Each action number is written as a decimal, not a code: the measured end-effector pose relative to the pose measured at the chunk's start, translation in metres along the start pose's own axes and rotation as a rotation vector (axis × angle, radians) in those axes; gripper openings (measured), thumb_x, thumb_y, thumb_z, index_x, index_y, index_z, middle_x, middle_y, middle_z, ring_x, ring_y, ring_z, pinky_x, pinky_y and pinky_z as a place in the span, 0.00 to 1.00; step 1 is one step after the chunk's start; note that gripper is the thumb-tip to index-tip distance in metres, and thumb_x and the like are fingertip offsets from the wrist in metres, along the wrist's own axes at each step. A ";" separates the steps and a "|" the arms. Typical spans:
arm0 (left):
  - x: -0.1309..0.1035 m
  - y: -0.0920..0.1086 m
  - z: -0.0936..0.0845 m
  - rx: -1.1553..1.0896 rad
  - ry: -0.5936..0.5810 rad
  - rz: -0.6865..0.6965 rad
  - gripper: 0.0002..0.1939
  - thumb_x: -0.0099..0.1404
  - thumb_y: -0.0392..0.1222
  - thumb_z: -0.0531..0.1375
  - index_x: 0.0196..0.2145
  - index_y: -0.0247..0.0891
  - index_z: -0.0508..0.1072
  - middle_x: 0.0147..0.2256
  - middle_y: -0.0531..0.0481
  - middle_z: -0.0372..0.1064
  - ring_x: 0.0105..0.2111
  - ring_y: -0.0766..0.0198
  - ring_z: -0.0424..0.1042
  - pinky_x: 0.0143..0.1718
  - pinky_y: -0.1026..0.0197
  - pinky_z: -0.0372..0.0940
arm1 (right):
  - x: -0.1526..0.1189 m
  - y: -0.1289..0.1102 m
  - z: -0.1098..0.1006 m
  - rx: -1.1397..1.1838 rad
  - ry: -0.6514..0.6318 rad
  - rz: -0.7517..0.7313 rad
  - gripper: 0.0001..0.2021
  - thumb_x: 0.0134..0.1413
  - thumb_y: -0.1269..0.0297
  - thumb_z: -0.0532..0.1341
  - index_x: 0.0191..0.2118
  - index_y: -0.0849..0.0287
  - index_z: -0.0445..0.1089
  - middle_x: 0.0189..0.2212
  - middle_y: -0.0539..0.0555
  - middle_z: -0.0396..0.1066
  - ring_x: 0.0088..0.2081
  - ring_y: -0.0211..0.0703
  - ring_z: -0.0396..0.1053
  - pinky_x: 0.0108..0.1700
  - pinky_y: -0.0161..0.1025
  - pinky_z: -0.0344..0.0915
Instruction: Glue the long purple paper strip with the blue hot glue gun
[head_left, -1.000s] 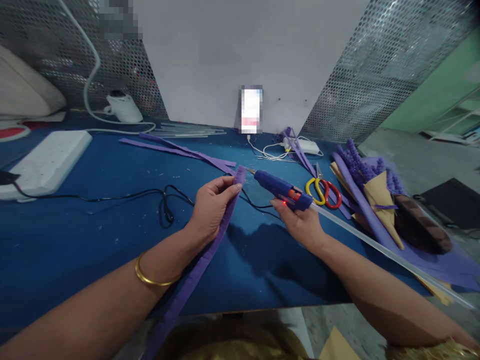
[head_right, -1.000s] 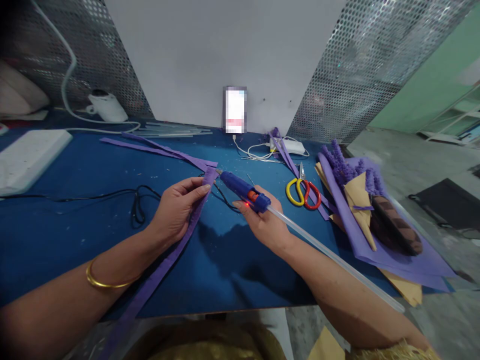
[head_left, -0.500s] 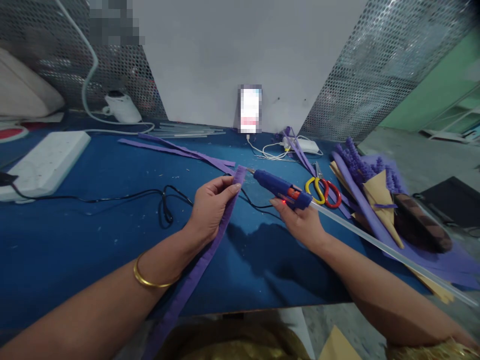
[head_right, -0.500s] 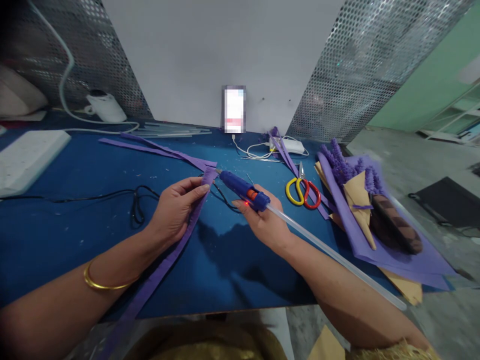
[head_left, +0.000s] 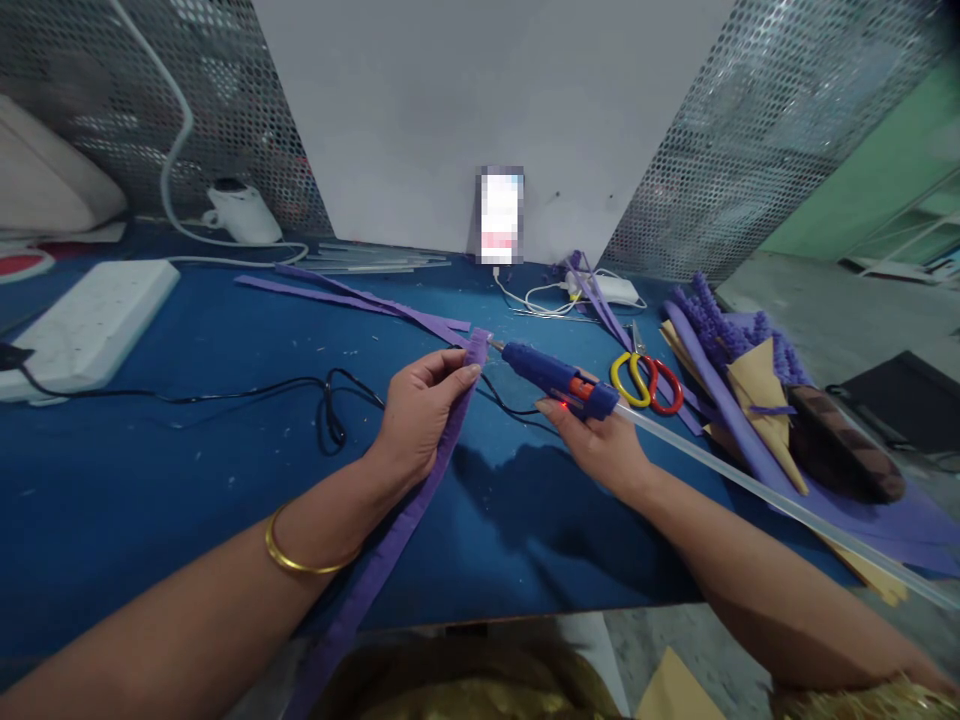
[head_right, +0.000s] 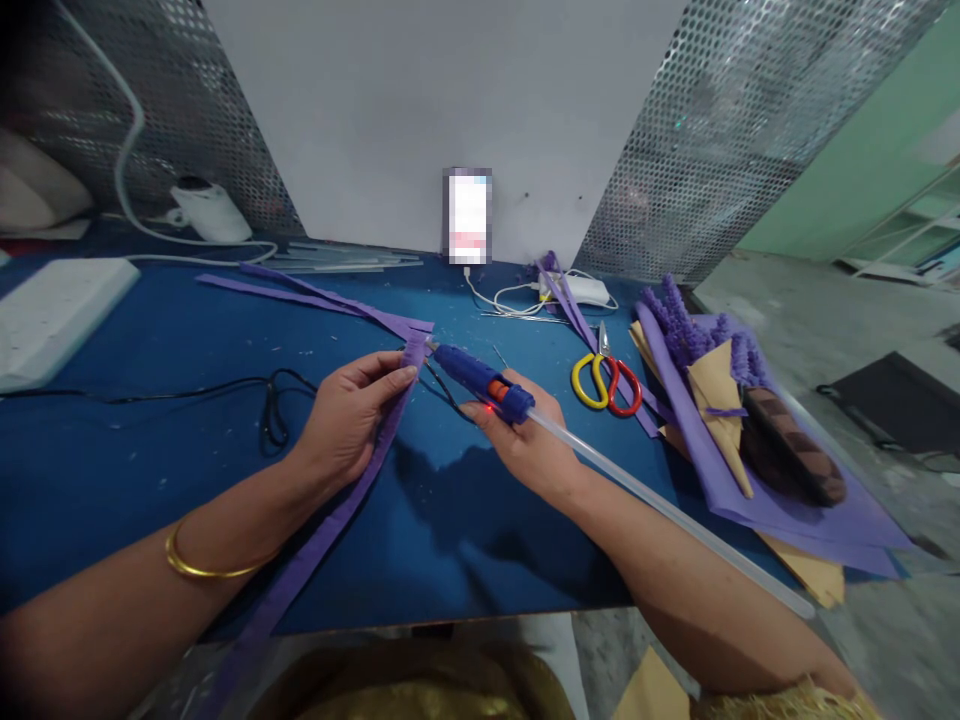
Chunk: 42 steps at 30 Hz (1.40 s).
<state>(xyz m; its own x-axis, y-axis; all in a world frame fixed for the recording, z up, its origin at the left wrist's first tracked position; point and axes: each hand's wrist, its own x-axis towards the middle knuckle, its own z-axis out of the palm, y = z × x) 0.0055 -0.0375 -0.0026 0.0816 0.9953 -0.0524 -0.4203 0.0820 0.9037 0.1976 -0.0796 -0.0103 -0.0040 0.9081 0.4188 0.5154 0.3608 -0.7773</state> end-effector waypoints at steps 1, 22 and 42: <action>0.000 0.000 0.000 0.002 0.000 0.003 0.11 0.48 0.39 0.72 0.31 0.37 0.80 0.30 0.51 0.76 0.29 0.66 0.71 0.35 0.63 0.67 | 0.000 0.000 0.000 0.001 -0.005 0.002 0.14 0.55 0.52 0.64 0.28 0.55 0.66 0.26 0.50 0.64 0.30 0.41 0.61 0.35 0.39 0.60; 0.002 0.001 0.002 -0.045 0.120 0.009 0.12 0.43 0.41 0.74 0.29 0.37 0.82 0.26 0.51 0.76 0.27 0.67 0.71 0.33 0.64 0.67 | -0.003 -0.001 0.000 -0.030 -0.055 0.001 0.16 0.57 0.50 0.62 0.28 0.56 0.64 0.25 0.49 0.63 0.28 0.38 0.61 0.32 0.38 0.62; 0.002 0.006 0.002 -0.008 0.124 0.003 0.13 0.43 0.44 0.73 0.28 0.37 0.82 0.27 0.51 0.77 0.26 0.65 0.71 0.33 0.61 0.69 | -0.003 -0.003 -0.001 -0.050 -0.111 -0.029 0.15 0.58 0.53 0.63 0.29 0.56 0.60 0.25 0.48 0.60 0.27 0.36 0.58 0.30 0.36 0.57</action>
<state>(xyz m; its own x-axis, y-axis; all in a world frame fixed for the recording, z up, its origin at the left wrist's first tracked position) 0.0054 -0.0354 0.0034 -0.0316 0.9943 -0.1019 -0.4272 0.0787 0.9007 0.1970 -0.0838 -0.0086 -0.1133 0.9163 0.3842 0.5561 0.3789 -0.7397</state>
